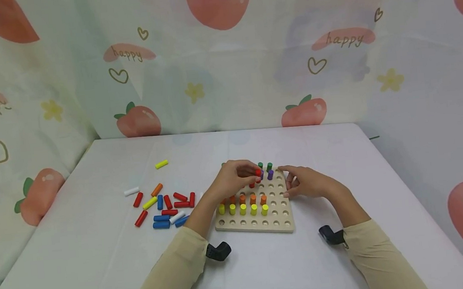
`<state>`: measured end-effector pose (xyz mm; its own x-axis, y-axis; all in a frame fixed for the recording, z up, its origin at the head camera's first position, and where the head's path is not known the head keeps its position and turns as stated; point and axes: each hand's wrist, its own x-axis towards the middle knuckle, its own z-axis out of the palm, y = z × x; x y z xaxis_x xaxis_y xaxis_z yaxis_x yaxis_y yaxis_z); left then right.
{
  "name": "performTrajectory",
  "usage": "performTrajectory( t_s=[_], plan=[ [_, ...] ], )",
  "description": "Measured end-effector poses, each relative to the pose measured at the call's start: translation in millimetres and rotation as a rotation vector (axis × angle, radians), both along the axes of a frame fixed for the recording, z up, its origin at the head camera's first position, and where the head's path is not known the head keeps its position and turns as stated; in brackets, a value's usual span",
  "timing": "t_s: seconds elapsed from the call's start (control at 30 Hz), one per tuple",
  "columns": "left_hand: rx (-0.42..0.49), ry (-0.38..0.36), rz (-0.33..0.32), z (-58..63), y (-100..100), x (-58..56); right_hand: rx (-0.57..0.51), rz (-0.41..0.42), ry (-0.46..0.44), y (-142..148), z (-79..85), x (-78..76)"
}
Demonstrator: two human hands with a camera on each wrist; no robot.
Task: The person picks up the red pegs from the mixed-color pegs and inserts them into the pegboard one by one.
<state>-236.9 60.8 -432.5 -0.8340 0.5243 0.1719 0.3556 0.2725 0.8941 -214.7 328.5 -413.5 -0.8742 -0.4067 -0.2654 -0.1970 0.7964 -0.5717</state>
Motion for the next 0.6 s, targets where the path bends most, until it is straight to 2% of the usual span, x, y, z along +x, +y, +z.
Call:
performTrajectory(
  t_s=[0.23,0.4,0.6],
  plan=[
    [-0.061,-0.001,0.0,3.5,2.6,-3.6,-0.001,0.008,0.006,-0.8,1.6,0.1],
    [-0.117,-0.007,-0.026,5.7,6.0,-3.7,-0.003,-0.001,-0.002,-1.2,0.6,0.8],
    [-0.151,0.023,-0.034,6.0,10.4,-3.5,-0.006,0.0,-0.001,0.2,0.3,1.1]
  ],
)
